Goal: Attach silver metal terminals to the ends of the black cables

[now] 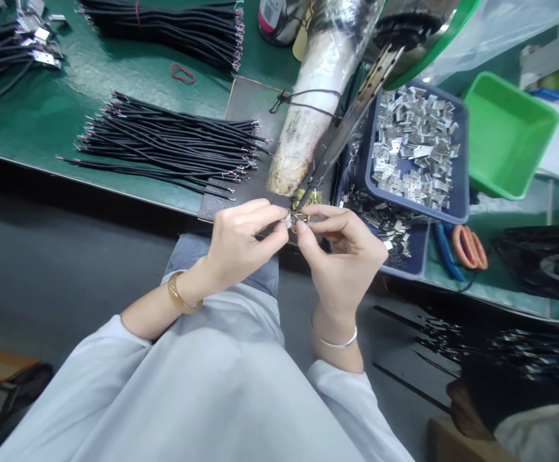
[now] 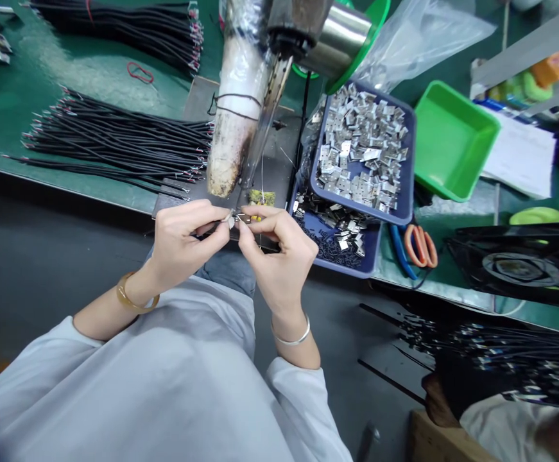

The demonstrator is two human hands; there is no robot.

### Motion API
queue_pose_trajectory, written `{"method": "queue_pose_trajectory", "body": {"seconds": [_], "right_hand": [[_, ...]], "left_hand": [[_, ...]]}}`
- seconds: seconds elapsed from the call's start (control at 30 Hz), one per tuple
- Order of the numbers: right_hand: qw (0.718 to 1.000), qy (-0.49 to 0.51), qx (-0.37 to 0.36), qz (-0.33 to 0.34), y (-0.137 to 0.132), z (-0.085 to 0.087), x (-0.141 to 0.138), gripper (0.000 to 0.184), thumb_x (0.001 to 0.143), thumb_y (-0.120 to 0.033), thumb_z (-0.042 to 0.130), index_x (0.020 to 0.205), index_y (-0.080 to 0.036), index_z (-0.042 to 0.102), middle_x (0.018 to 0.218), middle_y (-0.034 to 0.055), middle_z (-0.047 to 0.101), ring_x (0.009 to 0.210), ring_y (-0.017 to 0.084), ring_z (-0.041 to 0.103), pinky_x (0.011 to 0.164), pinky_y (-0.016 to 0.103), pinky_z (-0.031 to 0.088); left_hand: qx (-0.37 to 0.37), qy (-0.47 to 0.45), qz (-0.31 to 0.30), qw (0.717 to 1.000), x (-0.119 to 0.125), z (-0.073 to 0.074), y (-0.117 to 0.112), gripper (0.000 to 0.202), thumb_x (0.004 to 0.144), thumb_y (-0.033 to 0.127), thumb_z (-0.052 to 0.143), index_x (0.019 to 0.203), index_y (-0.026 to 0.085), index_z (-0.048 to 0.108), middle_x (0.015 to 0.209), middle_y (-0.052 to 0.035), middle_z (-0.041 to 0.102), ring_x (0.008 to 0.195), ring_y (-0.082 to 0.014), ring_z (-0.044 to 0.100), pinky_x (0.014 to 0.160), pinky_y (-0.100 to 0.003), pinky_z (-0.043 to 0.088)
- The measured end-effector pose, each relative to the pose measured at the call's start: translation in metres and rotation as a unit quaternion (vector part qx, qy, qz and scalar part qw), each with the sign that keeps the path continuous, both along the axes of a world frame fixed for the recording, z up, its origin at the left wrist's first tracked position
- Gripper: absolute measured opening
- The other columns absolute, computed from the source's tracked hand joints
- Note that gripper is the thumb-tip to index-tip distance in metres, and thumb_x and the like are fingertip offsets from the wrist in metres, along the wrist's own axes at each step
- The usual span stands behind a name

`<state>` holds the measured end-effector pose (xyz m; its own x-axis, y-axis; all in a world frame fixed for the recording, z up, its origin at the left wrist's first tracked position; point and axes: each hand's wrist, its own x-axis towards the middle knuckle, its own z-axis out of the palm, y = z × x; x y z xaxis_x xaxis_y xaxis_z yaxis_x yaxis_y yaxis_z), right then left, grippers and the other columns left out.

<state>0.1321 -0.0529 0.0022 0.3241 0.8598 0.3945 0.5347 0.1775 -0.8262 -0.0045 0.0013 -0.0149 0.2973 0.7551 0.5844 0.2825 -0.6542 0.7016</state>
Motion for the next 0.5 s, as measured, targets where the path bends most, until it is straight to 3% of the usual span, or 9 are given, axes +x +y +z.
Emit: {"method": "queue_pose_trajectory", "body": {"seconds": [0.27,0.5], "right_hand": [[0.999,-0.033,0.019,0.009,0.0050,0.0052,-0.0002,0.015,0.085,-0.014,0.072,0.074,-0.021,0.065,0.088,0.0015,0.075,0.083,0.015,0.073,0.062,0.025,0.057],[0.999,-0.019,0.008,0.029,-0.0024,0.0057,0.0020,0.018,0.087,-0.013,0.069,0.073,-0.021,0.060,0.094,0.0018,0.076,0.081,0.014,0.073,0.063,0.025,0.057]], "left_hand": [[0.016,-0.025,0.012,0.999,0.0022,0.0039,0.0016,0.019,0.085,0.007,0.057,0.071,0.016,0.066,0.057,0.0053,0.049,0.052,-0.0064,0.041,0.053,-0.020,0.034],[-0.052,-0.017,-0.010,0.998,-0.0005,0.0088,0.0004,0.017,0.083,0.007,0.059,0.070,0.015,0.068,0.057,0.0051,0.053,0.051,-0.0059,0.040,0.052,-0.020,0.033]]}}
